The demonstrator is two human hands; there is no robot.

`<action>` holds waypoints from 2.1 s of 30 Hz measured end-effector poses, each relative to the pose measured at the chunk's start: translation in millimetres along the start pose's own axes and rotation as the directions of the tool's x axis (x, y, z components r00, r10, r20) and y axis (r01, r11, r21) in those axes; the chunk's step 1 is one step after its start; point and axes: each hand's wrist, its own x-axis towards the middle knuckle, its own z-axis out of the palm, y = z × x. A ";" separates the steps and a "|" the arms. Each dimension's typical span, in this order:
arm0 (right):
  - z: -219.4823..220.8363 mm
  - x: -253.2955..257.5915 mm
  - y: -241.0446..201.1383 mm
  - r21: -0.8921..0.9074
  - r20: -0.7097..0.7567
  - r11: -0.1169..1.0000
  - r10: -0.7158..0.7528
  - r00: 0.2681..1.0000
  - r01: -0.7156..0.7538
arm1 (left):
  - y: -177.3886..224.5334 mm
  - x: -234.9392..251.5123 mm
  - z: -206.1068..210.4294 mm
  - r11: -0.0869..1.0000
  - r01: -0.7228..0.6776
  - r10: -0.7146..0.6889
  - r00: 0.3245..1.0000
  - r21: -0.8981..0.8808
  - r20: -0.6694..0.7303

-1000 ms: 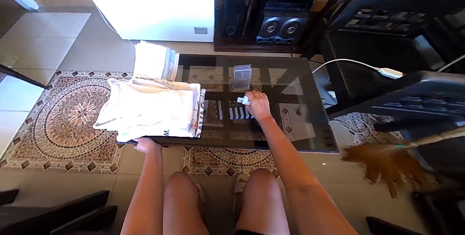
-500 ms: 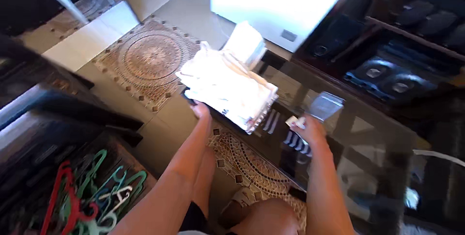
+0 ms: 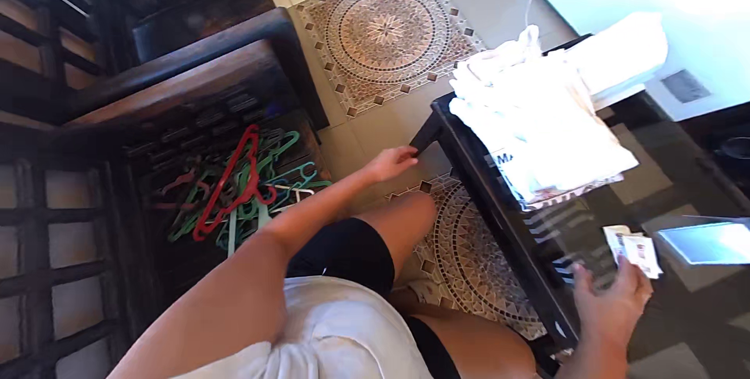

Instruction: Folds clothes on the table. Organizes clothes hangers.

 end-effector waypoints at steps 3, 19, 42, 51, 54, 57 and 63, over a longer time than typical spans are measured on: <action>21.6 -29.1 -19.3 0.003 0.048 0.997 -0.083 0.995 0.083 | -53.3 -104.8 -58.5 0.909 -0.079 0.118 0.990 0.410 -0.071; 128.9 -52.6 -260.1 0.329 0.548 0.842 -0.538 0.640 0.427 | -191.2 -312.4 -129.9 0.753 0.567 -0.336 0.768 0.335 -0.545; 81.0 -117.3 -303.1 0.629 -0.003 0.495 -0.770 0.638 0.599 | -20.8 -236.6 -67.8 0.719 -0.333 0.429 0.903 0.610 -0.013; 88.4 -112.8 -322.6 0.676 0.022 0.480 -0.772 0.635 0.560 | -90.4 -252.7 -93.2 0.907 -0.123 0.391 0.603 0.404 -0.695; 85.4 -111.0 -331.0 0.730 -0.036 0.466 -0.706 0.708 0.501 | -95.5 -255.1 -110.9 0.997 0.039 -0.074 0.527 -0.063 -0.847; 75.2 -102.3 -329.4 0.832 -0.001 0.445 -0.594 0.804 0.330 | -105.1 -257.3 -135.6 0.893 0.444 -0.394 0.697 -0.071 -0.599; 45.1 -84.4 -315.2 0.930 0.270 0.334 -0.328 0.905 -0.156 | -128.3 -235.3 -96.2 0.590 0.688 -0.598 0.724 0.422 -0.345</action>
